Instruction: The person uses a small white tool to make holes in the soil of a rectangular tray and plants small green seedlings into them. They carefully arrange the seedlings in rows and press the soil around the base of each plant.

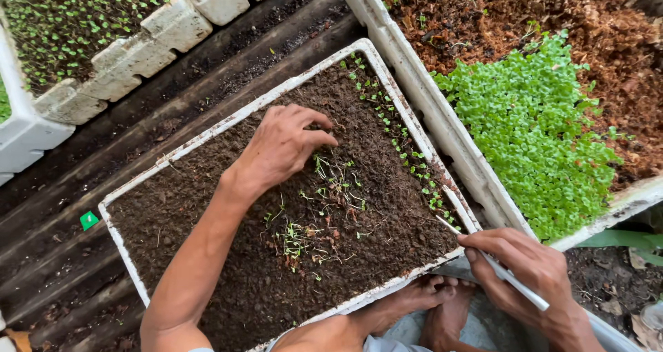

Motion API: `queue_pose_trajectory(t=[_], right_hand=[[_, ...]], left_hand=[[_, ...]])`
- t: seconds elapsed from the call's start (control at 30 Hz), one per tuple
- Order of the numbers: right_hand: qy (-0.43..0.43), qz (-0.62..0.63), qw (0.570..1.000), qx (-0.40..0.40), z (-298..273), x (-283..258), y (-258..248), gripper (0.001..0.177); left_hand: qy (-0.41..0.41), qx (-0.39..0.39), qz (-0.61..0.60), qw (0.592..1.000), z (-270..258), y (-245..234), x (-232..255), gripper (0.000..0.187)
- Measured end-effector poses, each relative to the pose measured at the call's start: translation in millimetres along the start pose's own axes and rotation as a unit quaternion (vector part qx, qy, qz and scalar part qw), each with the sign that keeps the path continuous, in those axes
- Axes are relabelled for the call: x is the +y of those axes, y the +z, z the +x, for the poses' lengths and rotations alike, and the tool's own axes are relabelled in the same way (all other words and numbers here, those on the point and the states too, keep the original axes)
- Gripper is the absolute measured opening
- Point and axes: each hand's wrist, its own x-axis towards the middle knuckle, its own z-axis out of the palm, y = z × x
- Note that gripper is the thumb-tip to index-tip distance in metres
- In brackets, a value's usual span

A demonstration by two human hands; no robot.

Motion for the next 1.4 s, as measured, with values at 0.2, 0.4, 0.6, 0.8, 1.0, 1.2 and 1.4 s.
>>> queue_pose_trajectory(t=[0.2,0.4,0.6,0.8,1.0,1.2,1.4], right_hand=[[0.014,0.005,1.0,0.012,1,1,-4,0.016],[0.007,0.021,0.999,0.042,-2,1,-6,0.024],[0.044,-0.01,0.996,0.077,-11,13,3,0.016],[0.04,0.043,0.996,0.071,-3,11,9,0.015],[-0.004,0.041,0.992,0.123,13,7,24,0.011],[-0.026,-0.006,0.995,0.092,12,16,37,0.01],[-0.032,-0.066,0.996,0.053,16,12,41,0.008]], left_hand=[[0.011,0.019,0.005,1.0,3,-1,7,0.017],[-0.021,0.053,0.006,0.998,-4,-21,15,0.022],[-0.049,0.079,-0.104,0.99,-7,-33,67,0.011],[-0.049,0.058,-0.139,0.987,-5,1,127,0.019],[-0.109,0.016,-0.209,0.972,-2,11,139,0.022],[-0.135,0.057,-0.216,0.965,-2,6,151,0.02],[-0.195,0.097,-0.211,0.953,2,12,176,0.015]])
